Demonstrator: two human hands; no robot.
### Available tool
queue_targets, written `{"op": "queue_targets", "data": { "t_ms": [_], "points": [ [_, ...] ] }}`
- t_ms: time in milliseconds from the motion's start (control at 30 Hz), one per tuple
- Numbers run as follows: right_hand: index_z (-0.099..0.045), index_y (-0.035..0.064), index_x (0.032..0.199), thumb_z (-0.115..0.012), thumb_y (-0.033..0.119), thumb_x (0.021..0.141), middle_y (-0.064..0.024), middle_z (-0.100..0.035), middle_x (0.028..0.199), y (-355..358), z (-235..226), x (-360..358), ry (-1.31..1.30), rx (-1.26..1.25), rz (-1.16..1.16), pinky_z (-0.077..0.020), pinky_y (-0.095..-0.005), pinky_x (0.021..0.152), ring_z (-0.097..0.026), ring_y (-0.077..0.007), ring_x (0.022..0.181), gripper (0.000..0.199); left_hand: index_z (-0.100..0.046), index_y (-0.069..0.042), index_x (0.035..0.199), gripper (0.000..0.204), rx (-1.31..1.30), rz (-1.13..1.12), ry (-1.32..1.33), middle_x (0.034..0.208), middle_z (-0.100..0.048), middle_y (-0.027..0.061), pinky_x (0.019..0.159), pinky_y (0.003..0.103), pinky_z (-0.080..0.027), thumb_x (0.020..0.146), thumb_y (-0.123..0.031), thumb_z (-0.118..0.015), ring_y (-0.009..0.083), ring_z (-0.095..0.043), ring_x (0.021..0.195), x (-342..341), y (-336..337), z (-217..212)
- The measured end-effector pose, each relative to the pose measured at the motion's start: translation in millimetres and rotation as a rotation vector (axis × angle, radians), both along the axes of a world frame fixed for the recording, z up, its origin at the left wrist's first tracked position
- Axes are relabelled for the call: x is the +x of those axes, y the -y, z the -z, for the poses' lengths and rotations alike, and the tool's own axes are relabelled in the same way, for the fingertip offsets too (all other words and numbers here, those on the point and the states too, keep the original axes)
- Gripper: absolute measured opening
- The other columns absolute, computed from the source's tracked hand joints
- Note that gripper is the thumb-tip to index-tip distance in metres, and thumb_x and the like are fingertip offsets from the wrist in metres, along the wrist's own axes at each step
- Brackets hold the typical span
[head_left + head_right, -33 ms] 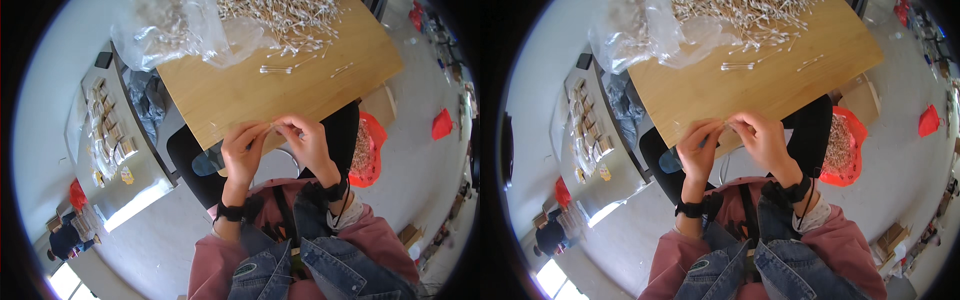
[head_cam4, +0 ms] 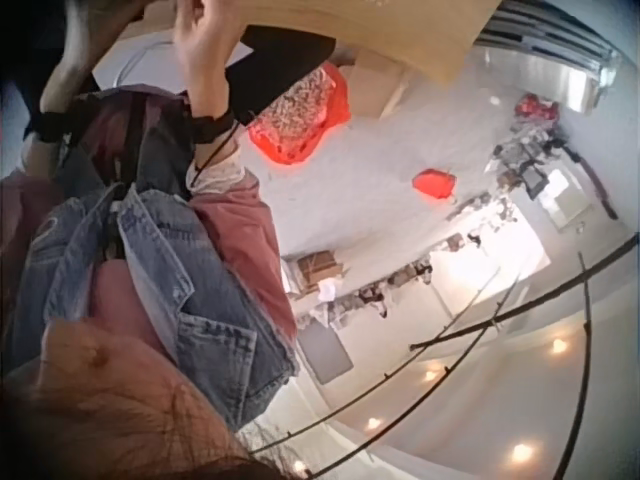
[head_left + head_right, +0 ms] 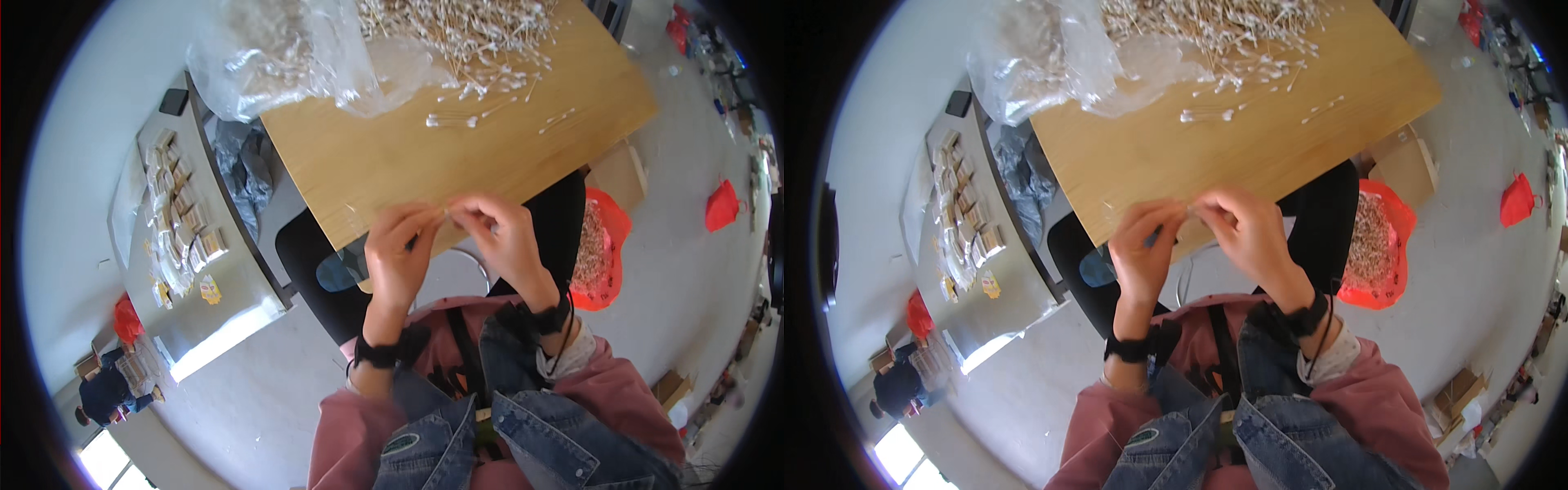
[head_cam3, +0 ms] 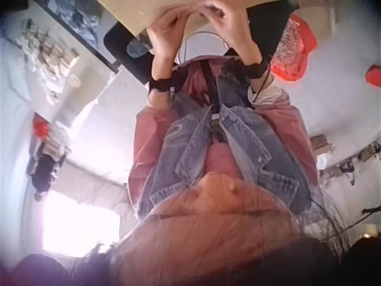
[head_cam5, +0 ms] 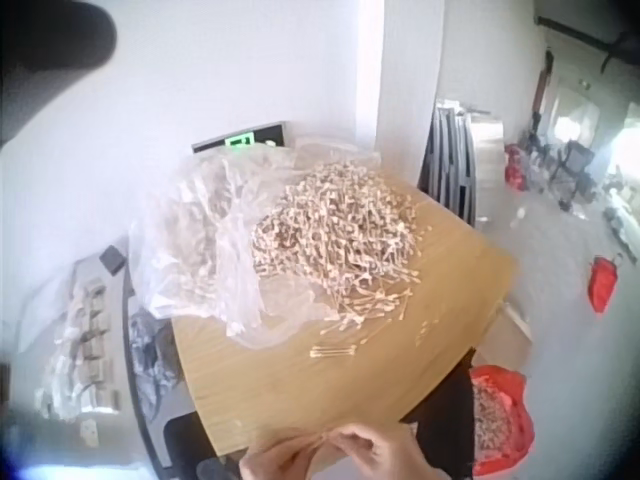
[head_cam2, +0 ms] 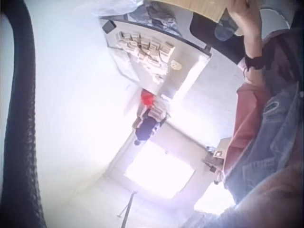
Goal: Packing cotton swabs into small plastic bags.
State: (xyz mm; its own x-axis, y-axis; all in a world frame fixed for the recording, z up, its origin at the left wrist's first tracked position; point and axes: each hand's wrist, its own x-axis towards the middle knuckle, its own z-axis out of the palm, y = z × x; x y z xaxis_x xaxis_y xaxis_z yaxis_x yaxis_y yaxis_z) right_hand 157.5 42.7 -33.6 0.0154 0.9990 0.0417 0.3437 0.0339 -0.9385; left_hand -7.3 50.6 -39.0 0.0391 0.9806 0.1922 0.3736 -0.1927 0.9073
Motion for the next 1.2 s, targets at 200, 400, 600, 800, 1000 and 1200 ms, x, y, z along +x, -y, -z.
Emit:
{"op": "queue_targets", "data": {
  "t_ms": [200,400,600,800,1000,1200],
  "points": [
    [-0.065,-0.0031,0.093,-0.065,0.008,0.09,-0.0022,-0.064,0.075,26,-73,11,-0.321,-0.627,-0.325,-0.0435,-0.0209,0.049,-0.057,-0.0046,0.059,0.012,-0.066,0.0,0.081,0.015,-0.647,0.391,0.32,0.076,-0.063,0.0009,0.057,0.022,-0.046,0.084,-0.012,-0.074,0.0065,-0.06,0.068,-31,34,-39],
    [-0.062,0.0004,0.112,-0.057,0.004,0.092,-0.0041,-0.065,0.095,69,-71,12,-0.32,-0.588,-0.448,-0.0471,-0.021,0.063,-0.06,-0.0071,0.077,0.021,-0.06,0.001,0.096,0.02,-1.268,0.388,1.037,0.084,-0.064,0.0057,0.058,0.021,-0.05,0.089,-0.017,-0.066,0.011,-0.063,0.066,-45,92,-22],
    [-0.059,0.0069,0.124,-0.068,0.001,0.076,-0.01,-0.059,0.128,93,-72,-10,-0.303,-0.083,-0.662,-0.0384,-0.04,0.103,-0.054,-0.0263,0.12,0.049,-0.053,0.001,0.122,0.038,-1.387,0.139,1.421,0.101,-0.065,0.0088,0.054,0.023,-0.057,0.096,-0.026,-0.055,0.0162,-0.068,0.077,-40,145,-6],
    [-0.065,0.0098,0.114,-0.075,0.011,0.077,-0.0045,-0.067,0.115,103,-79,-31,-0.201,-0.021,-0.738,-0.0336,-0.0432,0.105,-0.06,-0.0194,0.111,0.039,-0.05,0.002,0.126,0.043,-1.297,0.272,1.544,0.121,-0.059,0.0121,0.09,0.034,-0.055,0.097,-0.029,-0.056,0.0202,-0.062,0.11,-36,167,13],
    [-0.07,0.0097,0.106,-0.075,0.012,0.077,-0.005,-0.071,0.106,104,-82,-36,-0.238,0.026,-0.715,-0.0359,-0.0397,0.1,-0.065,-0.0188,0.102,0.029,-0.051,0.002,0.124,0.038,-1.34,0.323,1.561,0.117,-0.061,0.0107,0.085,0.034,-0.057,0.097,-0.024,-0.057,0.0191,-0.064,0.104,-40,176,26],
    [-0.069,0.0074,0.104,-0.073,0.01,0.077,-0.007,-0.071,0.106,106,-86,-36,-0.226,0.076,-0.739,-0.0363,-0.0401,0.098,-0.066,-0.0206,0.102,0.028,-0.053,0.002,0.122,0.035,-1.33,0.181,1.642,0.115,-0.062,0.0109,0.084,0.033,-0.057,0.095,-0.02,-0.059,0.0182,-0.065,0.099,-44,188,27]
  ]
}}
